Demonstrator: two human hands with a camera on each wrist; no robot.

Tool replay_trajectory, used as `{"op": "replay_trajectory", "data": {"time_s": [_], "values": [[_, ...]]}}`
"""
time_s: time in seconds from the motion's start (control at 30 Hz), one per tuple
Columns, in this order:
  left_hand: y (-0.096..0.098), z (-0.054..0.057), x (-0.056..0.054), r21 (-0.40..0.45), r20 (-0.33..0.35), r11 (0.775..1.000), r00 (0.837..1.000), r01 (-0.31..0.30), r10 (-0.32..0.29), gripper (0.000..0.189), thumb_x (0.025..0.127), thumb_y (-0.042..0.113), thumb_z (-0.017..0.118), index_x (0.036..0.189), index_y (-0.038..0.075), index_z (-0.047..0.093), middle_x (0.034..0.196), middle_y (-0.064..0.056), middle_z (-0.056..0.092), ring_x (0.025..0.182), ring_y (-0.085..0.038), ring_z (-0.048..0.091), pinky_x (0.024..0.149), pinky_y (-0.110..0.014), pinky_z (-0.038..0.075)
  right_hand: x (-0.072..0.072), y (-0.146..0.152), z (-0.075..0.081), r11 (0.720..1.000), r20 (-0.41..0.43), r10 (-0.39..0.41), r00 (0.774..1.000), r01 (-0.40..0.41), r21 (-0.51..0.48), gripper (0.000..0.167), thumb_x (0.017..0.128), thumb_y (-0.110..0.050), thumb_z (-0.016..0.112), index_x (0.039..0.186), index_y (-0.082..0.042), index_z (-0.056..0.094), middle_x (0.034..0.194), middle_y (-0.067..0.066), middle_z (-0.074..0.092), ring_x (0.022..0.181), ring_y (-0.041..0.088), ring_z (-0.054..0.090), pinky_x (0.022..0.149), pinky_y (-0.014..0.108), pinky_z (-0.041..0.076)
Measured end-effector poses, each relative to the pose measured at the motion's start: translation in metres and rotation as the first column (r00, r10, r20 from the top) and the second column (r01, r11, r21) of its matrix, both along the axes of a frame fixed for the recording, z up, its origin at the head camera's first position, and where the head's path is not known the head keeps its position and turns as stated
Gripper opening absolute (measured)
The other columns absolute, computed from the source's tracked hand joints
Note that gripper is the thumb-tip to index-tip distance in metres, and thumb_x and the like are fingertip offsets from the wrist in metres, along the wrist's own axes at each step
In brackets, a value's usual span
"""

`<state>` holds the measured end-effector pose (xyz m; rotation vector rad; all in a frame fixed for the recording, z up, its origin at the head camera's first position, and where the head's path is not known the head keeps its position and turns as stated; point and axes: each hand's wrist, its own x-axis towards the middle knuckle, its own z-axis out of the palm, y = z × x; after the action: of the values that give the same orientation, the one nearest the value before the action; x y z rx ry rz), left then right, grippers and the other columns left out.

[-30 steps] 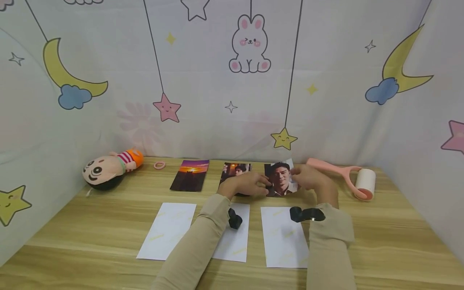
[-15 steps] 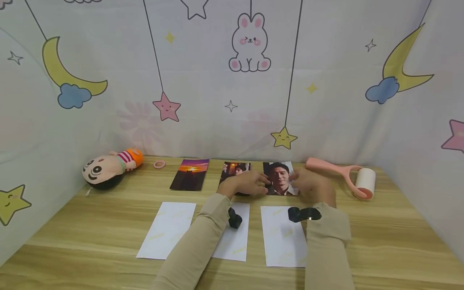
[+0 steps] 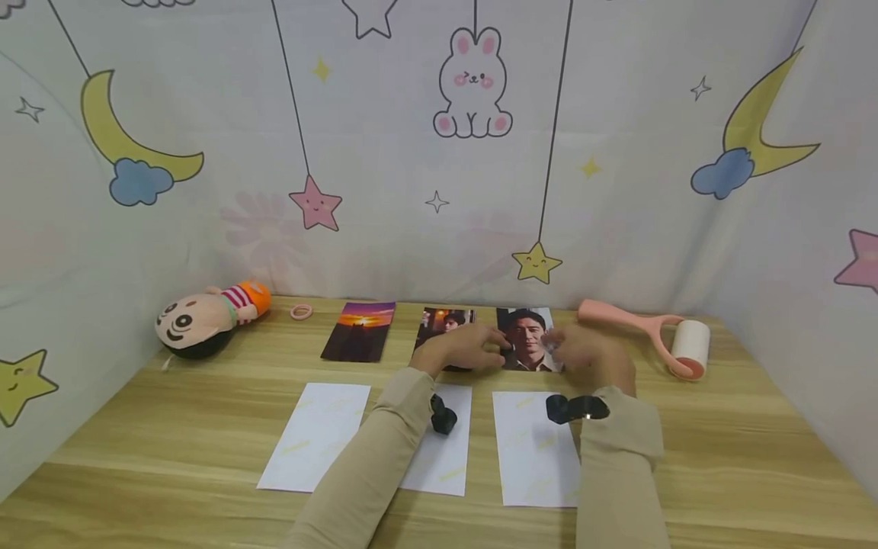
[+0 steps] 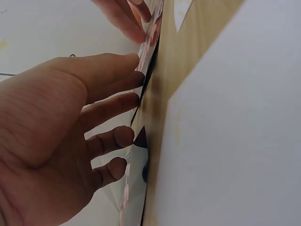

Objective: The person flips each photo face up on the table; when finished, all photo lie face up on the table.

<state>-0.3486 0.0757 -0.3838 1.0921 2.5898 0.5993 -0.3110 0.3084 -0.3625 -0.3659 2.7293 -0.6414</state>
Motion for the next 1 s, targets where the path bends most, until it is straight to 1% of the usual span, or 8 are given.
{"op": "replay_trajectory", "data": {"time_s": [0.1, 0.17, 0.23, 0.4, 0.47, 0.63, 0.83, 1.0], "values": [[0.0, -0.002, -0.001, 0.028, -0.026, 1.0, 1.0, 0.003, -0.002, 0.037, 0.099, 0.022, 0.063, 0.134, 0.012, 0.064, 0.137, -0.003, 0.059, 0.112, -0.013, 0.054, 0.099, -0.025, 0.042, 0.0, 0.001, 0.0, 0.999, -0.029, 0.017, 0.999, -0.018, -0.035, 0.05, 0.091, -0.008, 0.057, 0.138, 0.007, 0.052, 0.128, 0.029, 0.056, 0.08, 0.027, 0.053, 0.07, 0.037, 0.045], [-0.001, -0.003, -0.002, 0.044, -0.044, 0.999, 0.999, 0.002, 0.0, 0.037, 0.098, 0.022, 0.063, 0.134, 0.013, 0.064, 0.14, -0.003, 0.057, 0.119, -0.014, 0.053, 0.103, -0.026, 0.041, 0.001, 0.001, 0.001, 0.998, -0.047, 0.034, 0.998, -0.036, -0.043, 0.049, 0.093, -0.01, 0.058, 0.138, 0.007, 0.052, 0.126, 0.028, 0.058, 0.088, 0.027, 0.054, 0.074, 0.037, 0.045], [-0.002, -0.003, -0.003, 0.063, -0.054, 0.998, 0.999, -0.003, 0.006, 0.037, 0.098, 0.022, 0.064, 0.134, 0.014, 0.064, 0.142, -0.003, 0.056, 0.122, -0.015, 0.052, 0.104, -0.027, 0.04, 0.002, 0.0, 0.003, 0.998, -0.053, 0.045, 0.998, -0.047, -0.045, 0.051, 0.093, -0.011, 0.058, 0.14, 0.006, 0.05, 0.111, 0.026, 0.063, 0.085, 0.026, 0.054, 0.073, 0.037, 0.045], [-0.005, 0.001, -0.004, 0.09, -0.03, 0.996, 0.999, -0.025, 0.028, 0.036, 0.098, 0.023, 0.064, 0.133, 0.016, 0.064, 0.141, -0.003, 0.056, 0.128, -0.017, 0.051, 0.105, -0.029, 0.04, 0.004, -0.007, 0.012, 0.993, -0.118, 0.079, 0.99, -0.088, -0.073, 0.052, 0.094, -0.011, 0.056, 0.144, 0.004, 0.047, 0.116, 0.03, 0.06, 0.086, 0.03, 0.056, 0.075, 0.044, 0.048], [-0.007, 0.005, -0.004, 0.098, -0.019, 0.995, 1.0, -0.023, 0.025, 0.036, 0.099, 0.024, 0.064, 0.134, 0.016, 0.063, 0.139, -0.004, 0.057, 0.124, -0.017, 0.053, 0.102, -0.028, 0.042, 0.004, -0.011, 0.017, 0.989, -0.161, 0.105, 0.981, -0.12, -0.086, 0.051, 0.095, -0.01, 0.056, 0.142, 0.006, 0.047, 0.134, 0.034, 0.053, 0.106, 0.039, 0.057, 0.087, 0.052, 0.048], [-0.009, 0.019, -0.004, 0.105, -0.036, 0.994, 0.999, -0.015, 0.018, 0.038, 0.099, 0.027, 0.063, 0.135, 0.014, 0.062, 0.136, -0.003, 0.06, 0.124, -0.02, 0.054, 0.102, -0.027, 0.041, 0.005, -0.024, 0.029, 0.981, -0.195, 0.123, 0.973, -0.149, -0.126, 0.049, 0.098, -0.009, 0.055, 0.143, 0.008, 0.046, 0.141, 0.033, 0.048, 0.129, 0.053, 0.045, 0.101, 0.063, 0.04], [-0.016, 0.034, -0.002, 0.102, -0.041, 0.995, 0.999, 0.003, 0.001, 0.041, 0.1, 0.026, 0.061, 0.139, 0.011, 0.059, 0.141, -0.004, 0.057, 0.132, -0.023, 0.05, 0.107, -0.032, 0.04, 0.009, -0.035, 0.042, 0.977, -0.175, 0.081, 0.981, -0.113, -0.183, 0.049, 0.104, -0.021, 0.053, 0.146, 0.004, 0.044, 0.14, 0.031, 0.051, 0.129, 0.047, 0.049, 0.1, 0.059, 0.043], [-0.023, 0.043, -0.002, 0.092, -0.071, 0.996, 0.997, -0.011, 0.017, 0.041, 0.101, 0.027, 0.06, 0.14, 0.012, 0.057, 0.144, -0.006, 0.055, 0.135, -0.021, 0.048, 0.109, -0.033, 0.038, 0.015, -0.044, 0.053, 0.974, -0.191, 0.075, 0.979, -0.113, -0.197, 0.048, 0.104, -0.019, 0.051, 0.147, 0.001, 0.044, 0.139, 0.03, 0.053, 0.127, 0.046, 0.052, 0.099, 0.061, 0.044]]}}
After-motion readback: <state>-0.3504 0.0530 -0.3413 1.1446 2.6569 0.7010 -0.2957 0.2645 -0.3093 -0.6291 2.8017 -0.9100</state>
